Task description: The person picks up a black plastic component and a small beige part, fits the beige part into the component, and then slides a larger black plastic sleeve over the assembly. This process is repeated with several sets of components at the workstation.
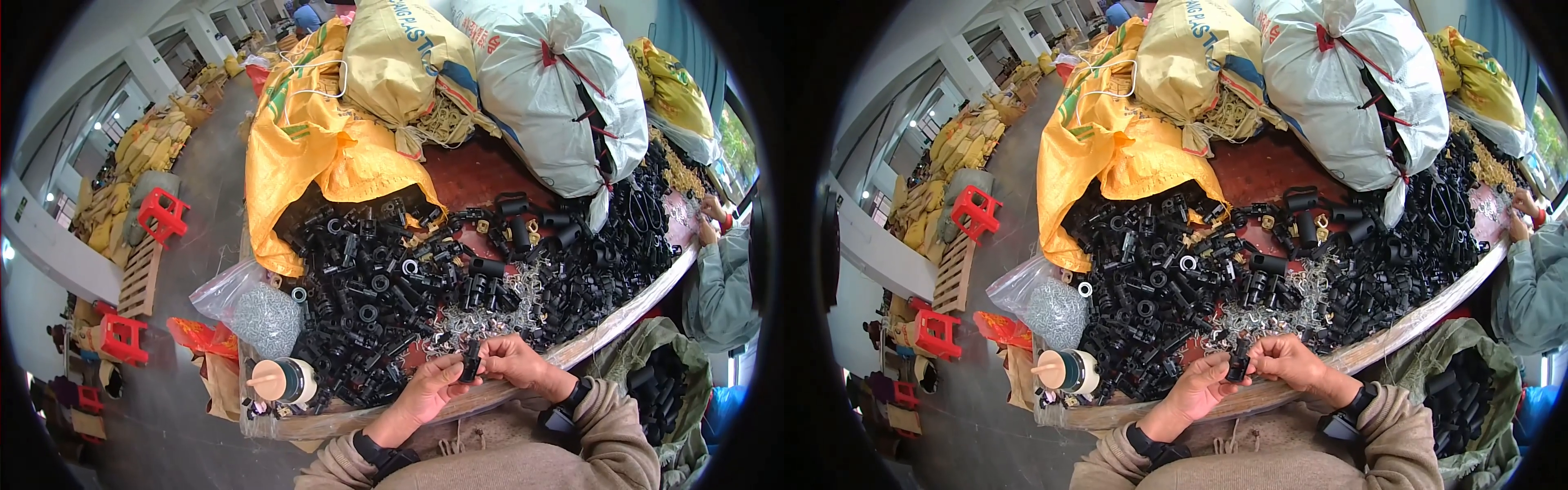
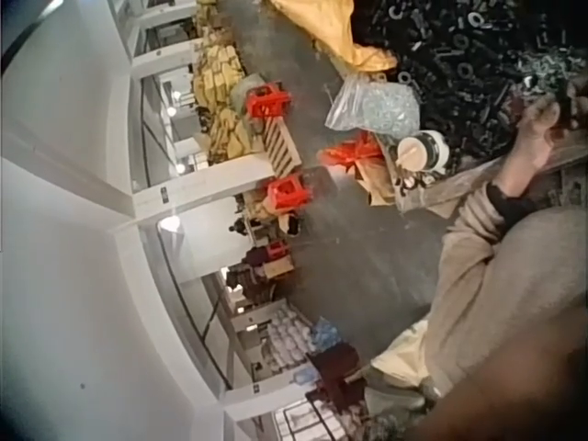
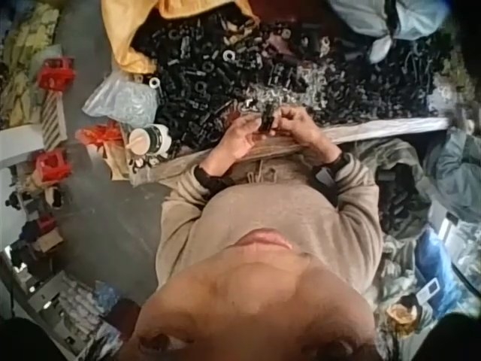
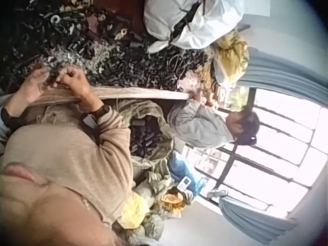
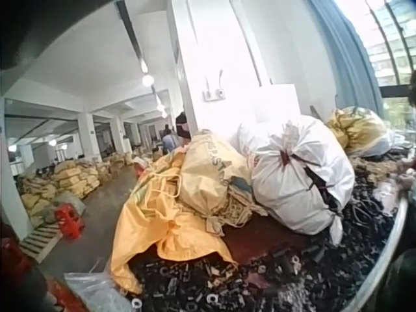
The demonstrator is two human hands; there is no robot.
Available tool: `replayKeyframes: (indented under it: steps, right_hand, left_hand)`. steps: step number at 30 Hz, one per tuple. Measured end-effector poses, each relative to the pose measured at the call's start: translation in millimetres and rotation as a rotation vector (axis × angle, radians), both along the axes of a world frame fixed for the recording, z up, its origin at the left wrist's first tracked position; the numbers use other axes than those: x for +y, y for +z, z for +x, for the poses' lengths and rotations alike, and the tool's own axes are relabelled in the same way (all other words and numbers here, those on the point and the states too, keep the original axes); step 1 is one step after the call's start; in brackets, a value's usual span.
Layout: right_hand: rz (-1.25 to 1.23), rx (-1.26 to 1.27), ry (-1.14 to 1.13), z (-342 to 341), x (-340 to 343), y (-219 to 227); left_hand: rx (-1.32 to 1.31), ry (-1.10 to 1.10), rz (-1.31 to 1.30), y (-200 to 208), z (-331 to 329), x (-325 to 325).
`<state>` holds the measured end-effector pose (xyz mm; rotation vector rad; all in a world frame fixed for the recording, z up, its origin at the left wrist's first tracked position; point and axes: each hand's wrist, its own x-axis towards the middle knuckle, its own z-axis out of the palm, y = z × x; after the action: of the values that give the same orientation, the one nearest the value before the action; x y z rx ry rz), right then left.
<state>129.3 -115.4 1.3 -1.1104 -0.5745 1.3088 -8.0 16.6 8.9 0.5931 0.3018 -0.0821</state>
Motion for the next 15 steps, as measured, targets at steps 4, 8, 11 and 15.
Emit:
replayKeyframes:
  steps: [4,8,11,15]
  right_hand:
    - [-0.011,0.078,-0.005,-2.7,-0.1,0.1]
    - [0.005,0.031,-0.018,-3.6,-2.1,0.5]
    - [0.002,0.034,-0.027,-5.8,-2.4,0.4]
    - [-0.028,0.084,-0.033,-6.0,-1.6,1.2]
  left_hand:
    - [0.011,0.0,-0.009,-2.6,-2.0,-0.7]
    - [0.025,0.022,-0.056,-4.3,-2.6,-2.7]
    - [0.03,0.043,-0.104,-6.8,-2.9,-2.6]
    - [0.032,0.055,-0.166,-9.0,-3.0,-2.2]
